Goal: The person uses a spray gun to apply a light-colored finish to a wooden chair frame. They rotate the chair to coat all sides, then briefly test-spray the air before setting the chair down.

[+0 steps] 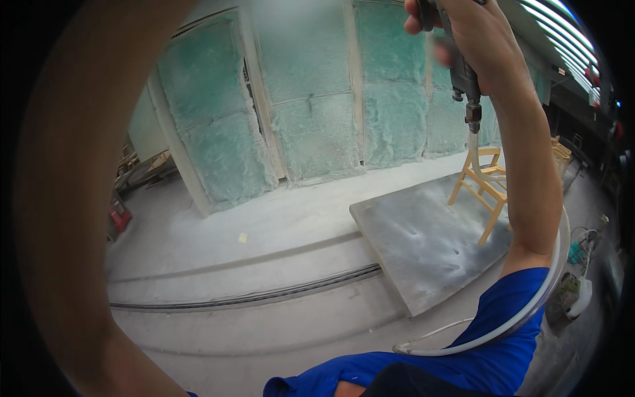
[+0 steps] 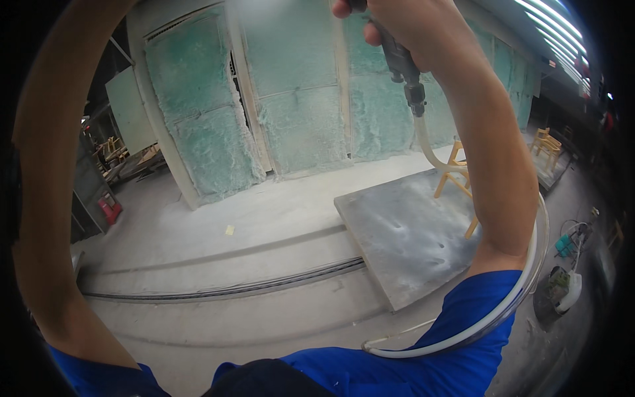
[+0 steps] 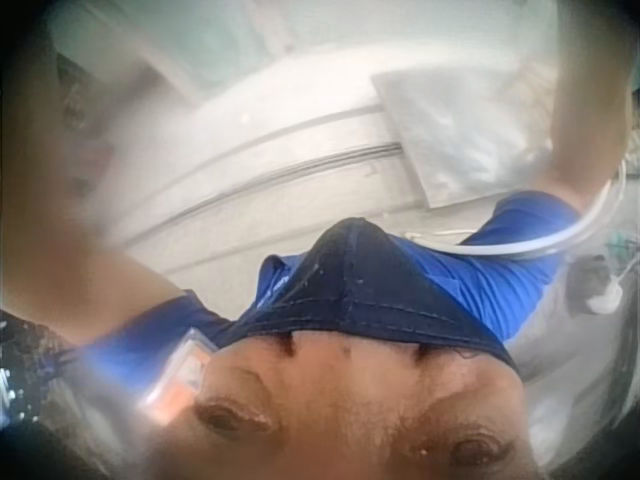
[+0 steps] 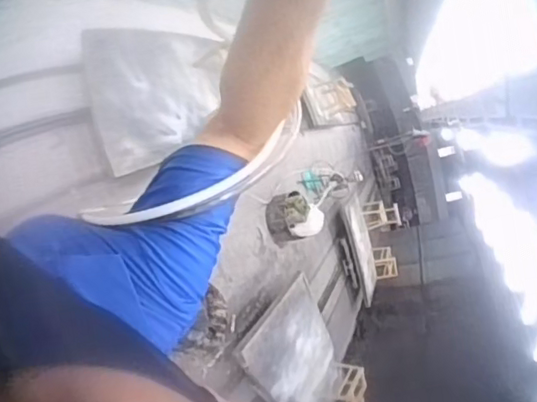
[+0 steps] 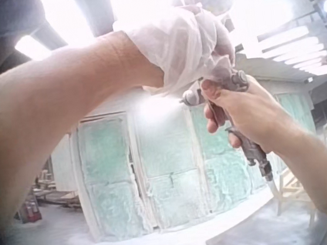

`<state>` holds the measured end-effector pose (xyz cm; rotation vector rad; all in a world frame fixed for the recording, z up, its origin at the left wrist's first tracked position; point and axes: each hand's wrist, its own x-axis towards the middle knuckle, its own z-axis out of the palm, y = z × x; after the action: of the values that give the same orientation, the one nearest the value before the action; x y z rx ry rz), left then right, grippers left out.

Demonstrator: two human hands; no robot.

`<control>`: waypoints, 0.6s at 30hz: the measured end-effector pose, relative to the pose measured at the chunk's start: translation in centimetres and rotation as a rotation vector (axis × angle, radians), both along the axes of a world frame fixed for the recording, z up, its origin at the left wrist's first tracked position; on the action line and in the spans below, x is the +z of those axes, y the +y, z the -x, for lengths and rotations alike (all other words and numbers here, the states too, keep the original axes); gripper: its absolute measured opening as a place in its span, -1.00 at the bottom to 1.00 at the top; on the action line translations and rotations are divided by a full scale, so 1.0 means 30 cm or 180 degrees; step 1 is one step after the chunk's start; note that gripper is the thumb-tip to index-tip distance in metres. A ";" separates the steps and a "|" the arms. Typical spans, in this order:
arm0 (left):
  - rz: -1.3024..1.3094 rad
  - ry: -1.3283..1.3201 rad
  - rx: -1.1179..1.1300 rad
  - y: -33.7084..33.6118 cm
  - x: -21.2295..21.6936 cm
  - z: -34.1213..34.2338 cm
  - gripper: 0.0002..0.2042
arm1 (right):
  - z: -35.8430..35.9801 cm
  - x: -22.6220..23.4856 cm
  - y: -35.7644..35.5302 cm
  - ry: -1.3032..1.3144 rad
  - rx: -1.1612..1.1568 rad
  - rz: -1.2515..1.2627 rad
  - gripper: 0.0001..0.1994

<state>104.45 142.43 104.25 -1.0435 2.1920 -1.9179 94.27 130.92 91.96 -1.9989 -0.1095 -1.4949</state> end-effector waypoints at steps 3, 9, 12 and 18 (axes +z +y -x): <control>-0.0017 0.0148 0.0239 0.025 0.004 -0.007 -0.86 | -0.022 0.011 0.013 0.0023 -0.0065 -0.0065 -0.62; 0.0212 -0.0047 0.0243 0.054 0.029 -0.042 -0.86 | -0.066 0.050 0.051 0.0070 -0.0290 -0.0491 -0.61; 0.0322 -0.0127 0.0239 0.066 0.036 -0.053 -0.86 | -0.068 0.038 0.075 -0.0114 -0.0287 -0.0247 -0.61; 0.0467 -0.0228 0.0245 0.091 0.045 -0.065 -0.85 | -0.075 0.035 0.119 -0.0233 -0.0853 -0.0668 -0.62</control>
<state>106.41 145.16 105.60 -1.0443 1.9700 -2.0739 96.54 134.48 92.99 -1.8445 0.2848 -1.6699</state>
